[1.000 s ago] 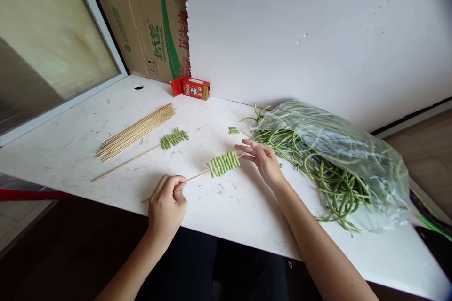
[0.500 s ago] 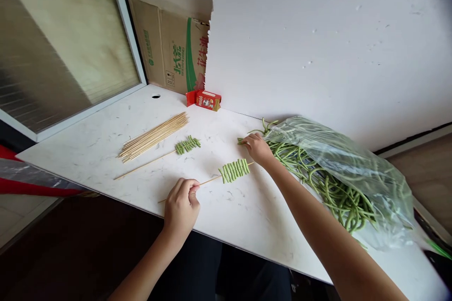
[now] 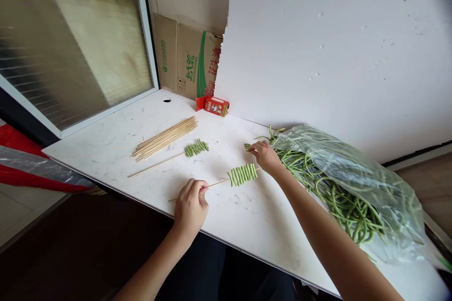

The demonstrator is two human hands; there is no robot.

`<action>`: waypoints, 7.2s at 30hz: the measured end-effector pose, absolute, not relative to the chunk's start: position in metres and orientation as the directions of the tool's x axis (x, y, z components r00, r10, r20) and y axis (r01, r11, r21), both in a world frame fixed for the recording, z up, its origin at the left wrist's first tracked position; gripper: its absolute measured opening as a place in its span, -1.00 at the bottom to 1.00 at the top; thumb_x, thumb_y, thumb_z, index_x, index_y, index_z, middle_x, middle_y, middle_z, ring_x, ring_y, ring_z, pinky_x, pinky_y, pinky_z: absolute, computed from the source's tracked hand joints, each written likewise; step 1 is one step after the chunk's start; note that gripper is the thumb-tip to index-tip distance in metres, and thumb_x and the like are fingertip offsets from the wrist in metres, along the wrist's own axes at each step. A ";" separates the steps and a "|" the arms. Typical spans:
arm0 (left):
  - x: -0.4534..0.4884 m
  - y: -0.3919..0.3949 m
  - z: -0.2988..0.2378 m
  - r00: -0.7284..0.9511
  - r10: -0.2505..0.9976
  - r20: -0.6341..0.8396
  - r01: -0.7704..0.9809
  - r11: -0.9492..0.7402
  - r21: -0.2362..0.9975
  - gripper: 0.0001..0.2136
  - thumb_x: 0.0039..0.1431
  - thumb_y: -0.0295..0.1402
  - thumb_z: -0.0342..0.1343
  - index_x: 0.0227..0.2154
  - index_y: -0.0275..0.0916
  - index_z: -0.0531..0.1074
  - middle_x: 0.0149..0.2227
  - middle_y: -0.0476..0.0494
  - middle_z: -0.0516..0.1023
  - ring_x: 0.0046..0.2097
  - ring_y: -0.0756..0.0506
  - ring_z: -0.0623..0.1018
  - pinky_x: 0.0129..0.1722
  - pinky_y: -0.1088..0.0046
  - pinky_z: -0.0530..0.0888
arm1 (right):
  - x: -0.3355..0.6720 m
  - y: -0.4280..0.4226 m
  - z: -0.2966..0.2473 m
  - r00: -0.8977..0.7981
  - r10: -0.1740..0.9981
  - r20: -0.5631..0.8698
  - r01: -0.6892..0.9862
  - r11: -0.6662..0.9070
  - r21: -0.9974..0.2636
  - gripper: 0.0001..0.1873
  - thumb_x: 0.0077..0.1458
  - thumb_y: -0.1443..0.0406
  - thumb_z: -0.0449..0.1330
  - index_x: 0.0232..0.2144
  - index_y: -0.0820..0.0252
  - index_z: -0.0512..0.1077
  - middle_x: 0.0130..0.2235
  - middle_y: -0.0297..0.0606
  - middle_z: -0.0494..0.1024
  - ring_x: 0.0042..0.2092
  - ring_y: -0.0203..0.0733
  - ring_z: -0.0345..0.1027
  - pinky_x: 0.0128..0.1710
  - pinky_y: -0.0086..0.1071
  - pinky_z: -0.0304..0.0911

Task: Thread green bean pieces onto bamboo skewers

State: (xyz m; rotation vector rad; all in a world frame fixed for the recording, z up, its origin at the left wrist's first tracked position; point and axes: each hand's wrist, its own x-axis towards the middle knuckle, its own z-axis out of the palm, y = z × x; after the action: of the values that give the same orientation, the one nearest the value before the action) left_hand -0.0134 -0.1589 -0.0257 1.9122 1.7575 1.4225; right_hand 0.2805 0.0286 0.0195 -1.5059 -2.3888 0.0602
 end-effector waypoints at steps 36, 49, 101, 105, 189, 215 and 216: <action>-0.024 -0.157 -0.022 -0.125 0.810 0.573 0.806 -0.255 0.535 -0.85 0.37 -0.51 0.07 -0.23 -0.17 0.51 -0.26 -0.06 0.62 -0.28 -0.05 0.59 -0.28 0.46 0.45 | 0.299 -0.070 -0.009 -0.065 0.997 -0.036 0.039 -0.033 -0.999 -0.61 0.17 -0.09 0.37 -0.21 0.05 0.67 -0.16 -0.27 0.67 -0.21 -0.17 0.45 -0.18 -0.32 0.31; -0.024 -0.157 -0.021 -0.084 0.838 0.538 0.769 -0.289 0.570 -0.86 0.36 -0.52 0.08 -0.26 -0.17 0.50 -0.28 -0.04 0.59 -0.26 -0.04 0.58 -0.27 0.47 0.44 | 0.293 -0.070 -0.008 -0.089 0.996 -0.007 0.057 -0.002 -0.998 -0.63 0.19 -0.08 0.36 -0.22 0.04 0.68 -0.16 -0.23 0.66 -0.22 -0.15 0.39 -0.23 -0.30 0.28; -0.023 -0.156 -0.020 -0.093 0.844 0.528 0.789 -0.260 0.556 -0.84 0.36 -0.50 0.06 -0.29 -0.17 0.49 -0.30 -0.06 0.60 -0.28 -0.06 0.58 -0.30 0.44 0.43 | 0.288 -0.076 0.003 -0.094 0.995 -0.044 0.125 -0.032 -0.992 -0.59 0.07 -0.11 0.43 -0.24 0.05 0.72 -0.27 -0.25 0.69 -0.28 -0.17 0.39 -0.20 -0.26 0.30; -0.024 -0.156 -0.021 -0.092 0.850 0.519 0.793 -0.253 0.555 -0.84 0.36 -0.51 0.05 -0.29 -0.17 0.50 -0.30 -0.05 0.60 -0.28 -0.06 0.57 -0.31 0.44 0.43 | 0.288 -0.076 0.003 -0.089 0.995 -0.049 0.112 -0.039 -0.993 -0.61 0.05 -0.09 0.46 -0.24 0.02 0.73 -0.21 -0.24 0.72 -0.25 -0.14 0.44 -0.14 -0.23 0.33; -0.026 -0.159 -0.017 -0.123 0.813 0.570 0.726 -0.317 0.610 -0.75 0.22 -0.67 0.05 -0.30 -0.20 0.53 -0.32 -0.02 0.59 -0.26 -0.01 0.60 -0.28 0.53 0.49 | 0.273 -0.083 0.001 -0.113 0.985 -0.134 -0.169 -0.151 -0.974 -0.64 -0.07 -0.04 0.55 -0.38 0.04 0.68 -0.30 -0.29 0.63 -0.29 -0.20 0.37 -0.22 -0.29 0.31; -0.026 -0.156 -0.020 -0.178 0.830 0.529 0.711 -0.264 0.652 -0.79 0.26 -0.61 0.04 -0.27 -0.19 0.51 -0.28 -0.08 0.61 -0.22 -0.07 0.63 -0.22 0.45 0.53 | 0.288 -0.069 0.023 0.040 0.993 0.111 0.188 0.102 -0.977 -0.61 0.26 -0.07 0.26 -0.25 0.09 0.63 -0.06 -0.12 0.67 -0.11 -0.06 0.48 -0.23 -0.25 0.33; -0.026 -0.156 -0.020 -0.179 0.828 0.532 0.710 -0.266 0.652 -0.80 0.27 -0.59 0.05 -0.27 -0.19 0.51 -0.28 -0.08 0.61 -0.22 -0.08 0.62 -0.22 0.44 0.53 | 0.289 -0.062 0.024 0.038 0.989 0.141 0.274 0.126 -0.953 -0.64 0.25 -0.03 0.28 -0.17 0.09 0.63 -0.09 -0.13 0.68 -0.14 -0.06 0.49 -0.23 -0.24 0.33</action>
State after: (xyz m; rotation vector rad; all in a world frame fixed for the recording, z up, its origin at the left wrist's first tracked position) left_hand -0.0262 -0.1555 -0.0204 1.9281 1.8221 1.4383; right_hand 0.2893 -0.0623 0.0235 -1.3283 -1.4233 0.9232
